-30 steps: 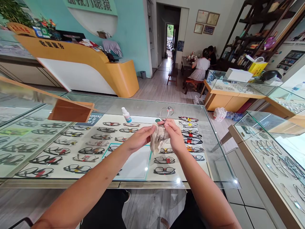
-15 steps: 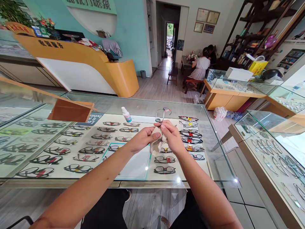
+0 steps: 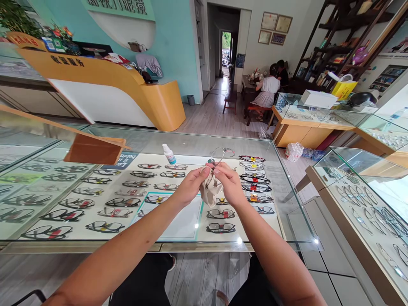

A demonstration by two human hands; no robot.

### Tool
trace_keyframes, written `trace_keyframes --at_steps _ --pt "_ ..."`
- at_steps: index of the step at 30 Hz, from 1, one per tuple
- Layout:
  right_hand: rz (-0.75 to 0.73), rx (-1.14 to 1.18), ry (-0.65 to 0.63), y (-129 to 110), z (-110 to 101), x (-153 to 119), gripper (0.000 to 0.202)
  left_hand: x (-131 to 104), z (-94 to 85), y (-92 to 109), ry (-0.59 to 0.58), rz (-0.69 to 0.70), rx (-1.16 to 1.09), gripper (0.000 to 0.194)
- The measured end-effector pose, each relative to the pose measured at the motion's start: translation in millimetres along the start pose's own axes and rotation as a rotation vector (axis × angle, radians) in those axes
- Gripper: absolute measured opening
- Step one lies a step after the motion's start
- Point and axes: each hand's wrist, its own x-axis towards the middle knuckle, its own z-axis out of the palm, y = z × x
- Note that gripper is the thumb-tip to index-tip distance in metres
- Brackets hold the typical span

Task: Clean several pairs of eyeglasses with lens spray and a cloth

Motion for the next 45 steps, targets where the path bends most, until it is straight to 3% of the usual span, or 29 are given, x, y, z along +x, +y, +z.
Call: trace_keyframes --at_steps 8,13,20,26,29,34,36,45 --pt "0.090 0.102 0.113 5 -3 2 0.026 -4 -6.6 4 -0.101 -0.108 -0.050 0.058" --pt "0.126 0.095 0.149 4 -5 3 0.026 -7 -4.4 12 -0.202 -0.060 0.024 0.054" --pt "-0.017 -0.068 0.066 -2 1 -1 0.027 -1 1.0 -1 -0.015 0.004 -0.017 0.054" --pt "0.011 -0.042 0.107 1 1 0 0.025 -2 0.4 -5 0.028 0.022 0.088 0.053" --pt "0.043 -0.029 0.127 5 -3 2 0.027 -1 -5.4 -1 -0.038 -0.017 0.061 0.053" --pt "0.076 0.043 0.149 8 -8 5 0.027 -3 -17.9 10 -0.302 -0.127 0.022 0.052" --pt "0.080 0.068 0.142 8 -9 5 0.027 -3 -18.6 13 -0.342 -0.113 0.044 0.053" --pt "-0.084 -0.132 0.073 3 -1 3 0.037 1 -5.3 0 -0.080 -0.009 0.126 0.061"
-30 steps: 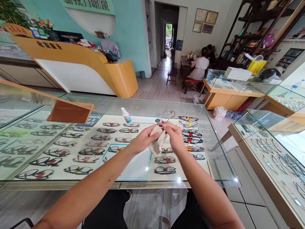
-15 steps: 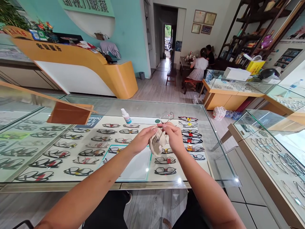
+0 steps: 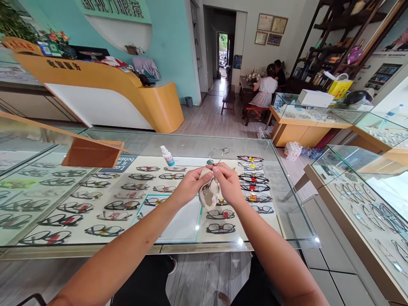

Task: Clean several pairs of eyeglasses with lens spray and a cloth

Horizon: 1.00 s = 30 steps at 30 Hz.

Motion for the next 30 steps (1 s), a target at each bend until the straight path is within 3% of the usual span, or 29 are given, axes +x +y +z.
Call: trace_keyframes --at_steps 5,11,13,16,20,24,26,30 --pt "-0.010 0.002 -0.029 -2 -1 1 0.038 1 -3.3 0 0.045 0.012 0.012 0.065" --pt "0.057 0.079 0.006 3 -5 2 0.034 -2 -20.5 14 -0.237 -0.071 -0.017 0.053" --pt "0.098 0.117 0.023 4 -4 2 0.034 -3 -21.5 15 -0.256 -0.068 -0.010 0.054" --pt "0.148 0.157 0.039 4 -2 2 0.034 -1 -15.1 10 -0.147 -0.051 -0.006 0.057" --pt "0.110 0.137 0.010 2 2 1 0.035 2 -3.3 1 0.014 0.003 0.000 0.058" --pt "0.106 0.113 0.005 2 1 1 0.035 3 -4.3 1 0.057 0.044 0.022 0.058" --pt "0.120 0.114 0.015 4 -1 1 0.035 2 -10.6 5 0.016 0.041 0.056 0.057" --pt "0.181 0.169 0.027 13 -3 1 0.035 -1 -22.1 16 -0.197 -0.003 0.085 0.055"
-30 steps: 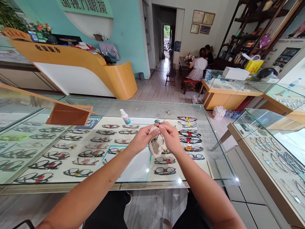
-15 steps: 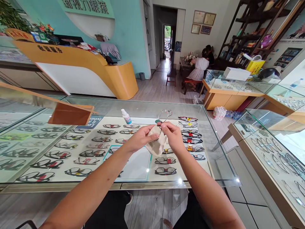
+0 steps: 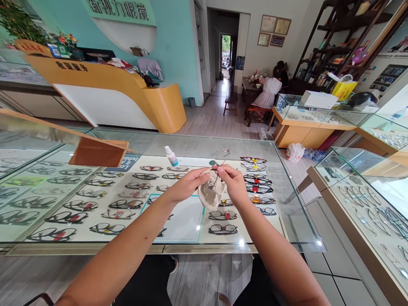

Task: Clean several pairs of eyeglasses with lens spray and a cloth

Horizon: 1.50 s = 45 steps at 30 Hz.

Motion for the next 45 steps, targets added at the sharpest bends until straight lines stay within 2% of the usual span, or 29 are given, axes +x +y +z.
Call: trace_keyframes --at_steps 2,7,9,11,15,17,23,26,30,33,35,37,42,45 --pt "0.025 0.043 -0.010 4 -1 0 0.035 0 0.6 1 -0.025 -0.017 0.005 0.057" --pt "0.001 0.004 -0.045 8 1 1 0.033 6 12.4 -10 0.187 0.016 0.014 0.059" --pt "0.002 -0.007 -0.043 7 2 1 0.034 8 12.6 -13 0.223 0.050 0.024 0.060" --pt "0.001 -0.014 -0.038 7 1 2 0.033 8 9.3 -14 0.213 0.064 0.045 0.060" --pt "0.032 0.017 -0.009 6 -1 2 0.035 4 2.2 -11 0.069 0.043 0.060 0.054" --pt "0.044 0.022 -0.009 6 -1 2 0.037 3 2.6 -11 0.040 0.043 0.076 0.054" --pt "-0.001 -0.039 -0.085 6 2 0 0.032 8 10.7 -20 0.207 0.049 0.047 0.059" --pt "0.000 -0.012 -0.084 6 1 1 0.031 8 9.7 -20 0.238 0.066 0.082 0.060" --pt "0.054 0.075 -0.018 6 -2 3 0.028 4 5.6 -14 0.120 0.064 0.076 0.053" --pt "0.130 0.178 0.031 6 -1 3 0.034 2 5.0 -11 0.019 0.035 0.043 0.053" --pt "0.181 0.223 0.033 5 2 3 0.039 3 6.3 -14 0.035 0.018 0.061 0.055" --pt "0.211 0.240 0.011 5 5 2 0.041 5 8.3 -19 0.101 0.007 0.076 0.057" --pt "0.181 0.172 -0.038 6 6 2 0.039 9 10.0 -29 0.252 0.057 0.107 0.058" --pt "0.184 0.170 -0.030 3 2 4 0.039 7 6.3 -24 0.192 0.058 0.121 0.057"
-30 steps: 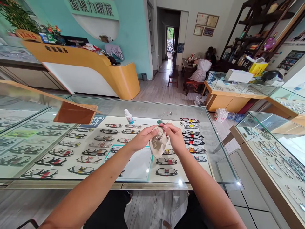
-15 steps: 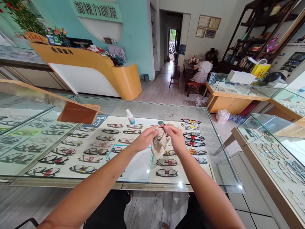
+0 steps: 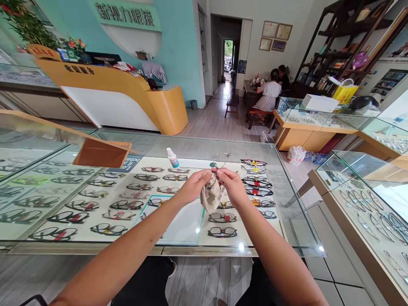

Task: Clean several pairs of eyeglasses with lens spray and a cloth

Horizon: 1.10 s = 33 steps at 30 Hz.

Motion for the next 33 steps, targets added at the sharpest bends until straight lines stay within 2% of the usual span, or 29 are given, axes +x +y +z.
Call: trace_keyframes --at_steps 4,6,12,15,18,20,23,26,30,33 --pt "0.019 0.065 0.035 -5 -4 2 0.040 -2 -7.1 10 -0.215 -0.027 -0.075 0.051" --pt "0.036 0.092 0.043 -5 -4 3 0.040 -2 -7.2 11 -0.221 -0.033 -0.088 0.054" --pt "0.039 0.063 0.027 2 0 1 0.044 2 5.1 -1 -0.044 -0.091 -0.126 0.058" --pt "-0.030 0.002 0.024 3 -1 2 0.041 3 11.0 -4 0.044 -0.082 -0.169 0.062" --pt "-0.078 -0.009 0.064 -1 -6 4 0.039 4 10.9 -3 0.083 -0.082 -0.231 0.063" --pt "-0.087 0.016 0.095 -6 -11 5 0.037 5 6.1 -1 0.124 -0.090 -0.256 0.063" --pt "-0.092 0.072 0.111 -15 -17 6 0.035 8 -5.9 2 0.254 -0.094 -0.253 0.065" --pt "-0.060 0.109 0.090 -20 -19 6 0.037 13 -17.9 6 0.388 -0.014 -0.211 0.065" --pt "-0.012 0.136 0.013 -21 -18 4 0.036 14 -29.0 9 0.499 0.123 -0.039 0.063" --pt "0.004 0.148 -0.045 -21 -18 3 0.033 10 -36.0 12 0.544 0.169 0.149 0.059"
